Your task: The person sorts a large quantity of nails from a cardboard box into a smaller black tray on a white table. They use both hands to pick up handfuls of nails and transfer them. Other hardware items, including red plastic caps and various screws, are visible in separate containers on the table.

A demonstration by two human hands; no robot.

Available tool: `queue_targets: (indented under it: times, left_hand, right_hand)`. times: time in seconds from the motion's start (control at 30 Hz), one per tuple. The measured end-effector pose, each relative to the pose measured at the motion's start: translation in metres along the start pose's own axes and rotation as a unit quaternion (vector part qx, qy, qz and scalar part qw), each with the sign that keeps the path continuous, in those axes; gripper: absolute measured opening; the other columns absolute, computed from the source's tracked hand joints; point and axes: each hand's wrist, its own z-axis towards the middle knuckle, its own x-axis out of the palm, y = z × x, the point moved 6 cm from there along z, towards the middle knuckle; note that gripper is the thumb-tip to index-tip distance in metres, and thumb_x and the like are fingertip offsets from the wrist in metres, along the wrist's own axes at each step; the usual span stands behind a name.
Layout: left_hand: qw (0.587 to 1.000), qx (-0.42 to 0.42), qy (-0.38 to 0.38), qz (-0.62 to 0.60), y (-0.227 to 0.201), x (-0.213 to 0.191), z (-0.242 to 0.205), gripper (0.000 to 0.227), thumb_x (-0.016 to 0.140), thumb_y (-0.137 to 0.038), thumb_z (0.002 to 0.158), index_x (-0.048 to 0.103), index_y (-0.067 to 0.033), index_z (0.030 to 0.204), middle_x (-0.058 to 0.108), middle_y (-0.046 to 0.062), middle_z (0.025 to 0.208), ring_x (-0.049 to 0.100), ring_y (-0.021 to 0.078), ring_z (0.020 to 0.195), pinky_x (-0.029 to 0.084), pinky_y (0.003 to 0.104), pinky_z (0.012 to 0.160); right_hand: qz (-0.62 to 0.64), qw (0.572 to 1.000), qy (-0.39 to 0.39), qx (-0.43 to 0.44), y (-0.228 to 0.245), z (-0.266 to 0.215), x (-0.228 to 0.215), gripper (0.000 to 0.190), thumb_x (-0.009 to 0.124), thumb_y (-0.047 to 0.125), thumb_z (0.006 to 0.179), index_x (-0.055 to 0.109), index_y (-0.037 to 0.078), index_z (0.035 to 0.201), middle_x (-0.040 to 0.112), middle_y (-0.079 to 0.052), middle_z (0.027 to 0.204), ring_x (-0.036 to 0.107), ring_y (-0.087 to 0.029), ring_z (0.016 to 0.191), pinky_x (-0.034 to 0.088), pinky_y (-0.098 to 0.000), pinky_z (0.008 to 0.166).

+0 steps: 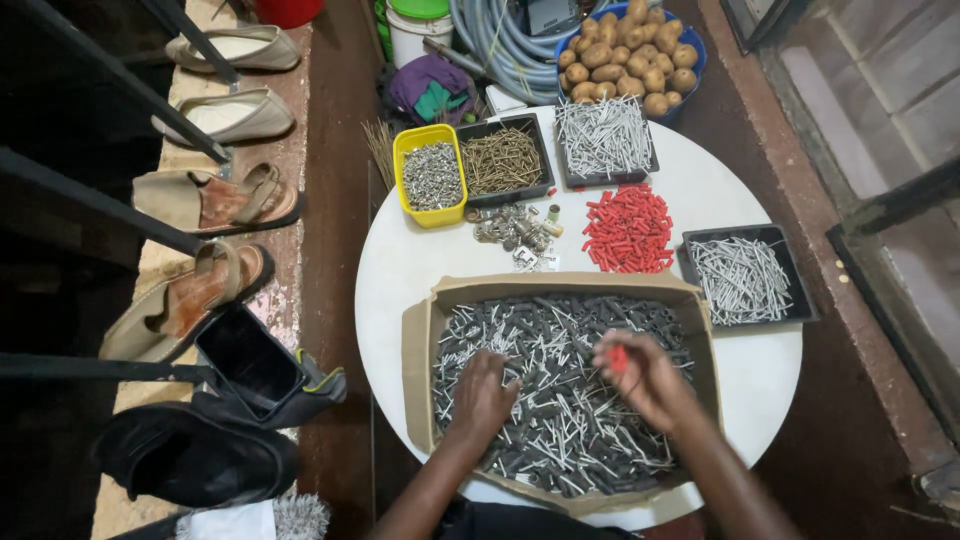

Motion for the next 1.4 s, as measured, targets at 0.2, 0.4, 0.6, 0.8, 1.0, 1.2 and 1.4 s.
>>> queue_targets:
  times: [0.2, 0.4, 0.6, 0.8, 1.0, 1.2, 1.4]
  left_hand:
    - [0.997, -0.062, 0.039, -0.007, 0.003, 0.012, 0.004, 0.063, 0.06, -0.043, 0.097, 0.039, -0.0045, 0.142, 0.023, 0.033, 0.153, 0.022, 0.0479, 0.144, 0.024, 0.056, 0.115]
    - [0.996, 0.054, -0.048, 0.06, 0.008, 0.015, 0.012, 0.038, 0.077, -0.041, 0.081, 0.062, -0.006, 0.085, 0.053, 0.018, 0.1, 0.054, 0.0365, 0.09, 0.047, 0.051, 0.069]
    - [0.999, 0.035, 0.035, 0.004, -0.009, 0.007, -0.025, 0.051, 0.043, -0.049, 0.097, 0.05, -0.0054, 0.123, 0.05, 0.021, 0.128, 0.05, 0.0353, 0.113, 0.043, 0.052, 0.089]
    - [0.992, -0.015, 0.118, 0.034, -0.024, -0.01, -0.03, 0.037, 0.052, -0.043, 0.099, 0.057, -0.0073, 0.111, 0.059, 0.013, 0.114, 0.055, 0.0269, 0.103, 0.047, 0.044, 0.089]
    - [0.98, -0.176, 0.059, -0.064, 0.027, 0.013, -0.007, 0.024, 0.041, -0.02, 0.099, 0.062, -0.0126, 0.089, 0.064, 0.001, 0.072, 0.056, 0.0133, 0.056, 0.045, 0.029, 0.047]
    - [0.985, -0.159, 0.048, -0.051, 0.04, 0.024, 0.0, 0.024, 0.056, -0.011, 0.088, 0.069, -0.0128, 0.108, 0.074, 0.008, 0.078, 0.071, 0.0294, 0.076, 0.052, 0.045, 0.065]
    - [0.967, -0.214, 0.122, -0.068, 0.038, 0.026, 0.001, 0.03, 0.07, -0.04, 0.088, 0.065, -0.0209, 0.11, 0.073, 0.012, 0.097, 0.07, 0.0331, 0.085, 0.053, 0.045, 0.068]
  right_hand:
    - [-0.36, 0.914, -0.179, -0.051, 0.126, 0.057, -0.021, 0.012, 0.059, 0.014, 0.099, 0.063, 0.005, 0.094, 0.069, -0.013, 0.088, 0.063, -0.019, 0.075, 0.051, -0.0257, 0.068]
    - [-0.417, 0.884, -0.21, 0.001, 0.114, 0.223, -0.153, 0.012, 0.063, -0.002, 0.083, 0.063, 0.002, 0.095, 0.066, -0.018, 0.071, 0.064, -0.02, 0.062, 0.058, -0.0322, 0.057]
    - [-0.563, 0.775, -0.278, -0.069, 0.122, 0.271, -0.185, 0.008, 0.072, 0.01, 0.074, 0.069, 0.014, 0.068, 0.065, -0.001, 0.066, 0.058, -0.014, 0.059, 0.044, -0.0293, 0.05]
    - [-0.681, 0.685, -0.256, 0.036, 0.162, 0.196, -0.087, 0.046, 0.07, 0.038, 0.086, 0.063, 0.018, 0.127, 0.075, -0.011, 0.084, 0.067, -0.027, 0.061, 0.05, -0.0408, 0.064]
    - [-0.559, 0.808, -0.098, -0.161, 0.109, 0.058, 0.092, 0.027, 0.072, 0.008, 0.084, 0.062, 0.015, 0.108, 0.063, -0.001, 0.114, 0.06, -0.016, 0.09, 0.048, -0.0269, 0.076]
    - [-0.775, 0.602, 0.176, 0.074, -0.057, 0.026, 0.103, 0.026, 0.049, 0.031, 0.1, 0.068, 0.018, 0.112, 0.071, -0.004, 0.08, 0.062, -0.014, 0.058, 0.054, -0.0267, 0.057]
    - [-0.82, 0.542, 0.175, 0.054, -0.069, 0.014, 0.09, 0.043, 0.027, 0.04, 0.1, 0.063, 0.024, 0.117, 0.067, -0.008, 0.077, 0.062, -0.025, 0.059, 0.05, -0.0391, 0.051]
